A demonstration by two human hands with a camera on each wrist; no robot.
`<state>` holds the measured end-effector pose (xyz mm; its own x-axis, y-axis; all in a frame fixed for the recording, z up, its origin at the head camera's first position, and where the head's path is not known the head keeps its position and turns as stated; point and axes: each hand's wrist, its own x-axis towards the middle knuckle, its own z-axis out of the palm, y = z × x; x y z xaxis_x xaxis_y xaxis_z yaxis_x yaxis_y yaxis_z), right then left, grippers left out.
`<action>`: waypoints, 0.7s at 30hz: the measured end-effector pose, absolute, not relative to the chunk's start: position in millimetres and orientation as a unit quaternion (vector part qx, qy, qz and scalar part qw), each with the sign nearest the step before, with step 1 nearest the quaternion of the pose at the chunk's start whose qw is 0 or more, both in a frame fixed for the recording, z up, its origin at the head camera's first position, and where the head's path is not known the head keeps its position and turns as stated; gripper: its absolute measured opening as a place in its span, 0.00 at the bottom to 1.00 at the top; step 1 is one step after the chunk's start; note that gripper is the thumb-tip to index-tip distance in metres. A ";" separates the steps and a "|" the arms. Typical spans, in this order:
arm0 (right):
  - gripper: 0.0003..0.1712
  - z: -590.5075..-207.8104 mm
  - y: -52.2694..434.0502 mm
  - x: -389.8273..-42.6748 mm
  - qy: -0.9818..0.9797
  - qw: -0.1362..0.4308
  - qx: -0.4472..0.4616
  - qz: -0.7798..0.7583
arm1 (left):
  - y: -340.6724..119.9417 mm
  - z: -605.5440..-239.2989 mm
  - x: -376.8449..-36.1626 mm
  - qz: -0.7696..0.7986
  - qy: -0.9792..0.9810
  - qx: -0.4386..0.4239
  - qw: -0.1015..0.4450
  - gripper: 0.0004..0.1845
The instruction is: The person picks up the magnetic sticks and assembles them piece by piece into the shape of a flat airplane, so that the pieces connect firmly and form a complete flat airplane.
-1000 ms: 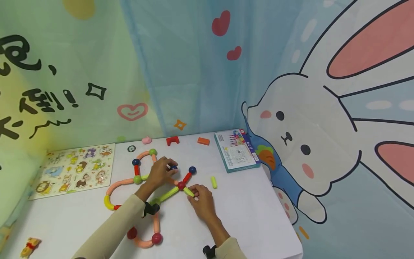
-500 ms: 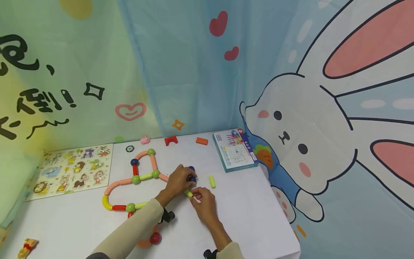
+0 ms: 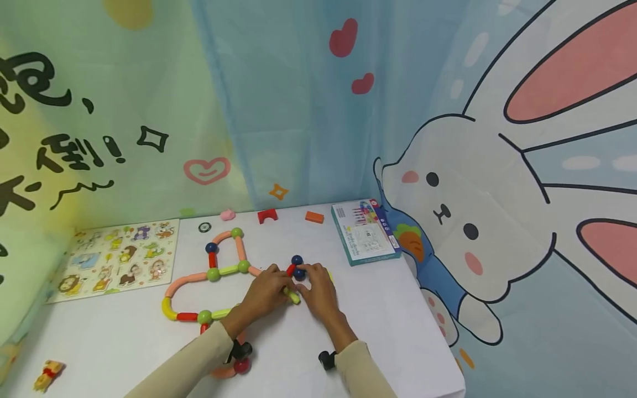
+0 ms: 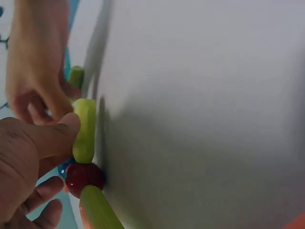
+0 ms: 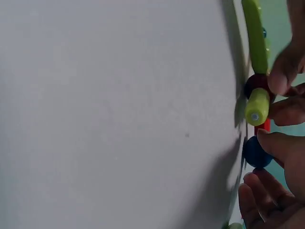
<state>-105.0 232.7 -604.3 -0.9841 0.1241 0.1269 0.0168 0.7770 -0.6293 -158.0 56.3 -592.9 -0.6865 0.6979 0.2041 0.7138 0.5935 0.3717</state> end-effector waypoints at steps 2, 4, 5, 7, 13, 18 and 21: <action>0.25 -604.6 233.2 -108.9 -0.947 0.074 -0.038 0.309 | 56.6 -595.0 -155.7 -0.189 -0.890 -0.414 0.022 0.13; 0.22 -605.4 234.2 -110.7 -0.951 0.071 -0.039 0.298 | 57.5 -596.4 -154.7 -0.158 -0.891 -0.425 0.033 0.12; 0.21 -606.3 234.7 -110.6 -0.953 0.070 -0.040 0.292 | 57.9 -596.9 -154.7 -0.144 -0.891 -0.428 0.039 0.12; 0.20 -606.4 236.7 -107.8 -0.953 0.060 -0.040 0.295 | 59.1 -598.6 -155.3 -0.121 -0.893 -0.431 0.054 0.10; 0.19 -604.2 244.9 -83.6 -0.941 0.041 -0.050 0.333 | 62.4 -602.3 -156.8 -0.106 -0.897 -0.425 0.061 0.09; 0.19 -603.1 246.8 -61.7 -0.915 0.020 -0.058 0.399 | 64.8 -602.9 -157.1 -0.109 -0.898 -0.422 0.063 0.11; 0.20 -604.7 245.2 -56.7 -0.905 0.028 -0.052 0.421 | 66.0 -602.0 -156.6 -0.117 -0.900 -0.415 0.065 0.10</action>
<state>-56.7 245.2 -604.7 -0.9931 0.1173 0.0065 0.0706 0.6405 -0.7647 -156.6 66.0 -602.0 -0.6465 0.7321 0.2146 0.7626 0.6275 0.1571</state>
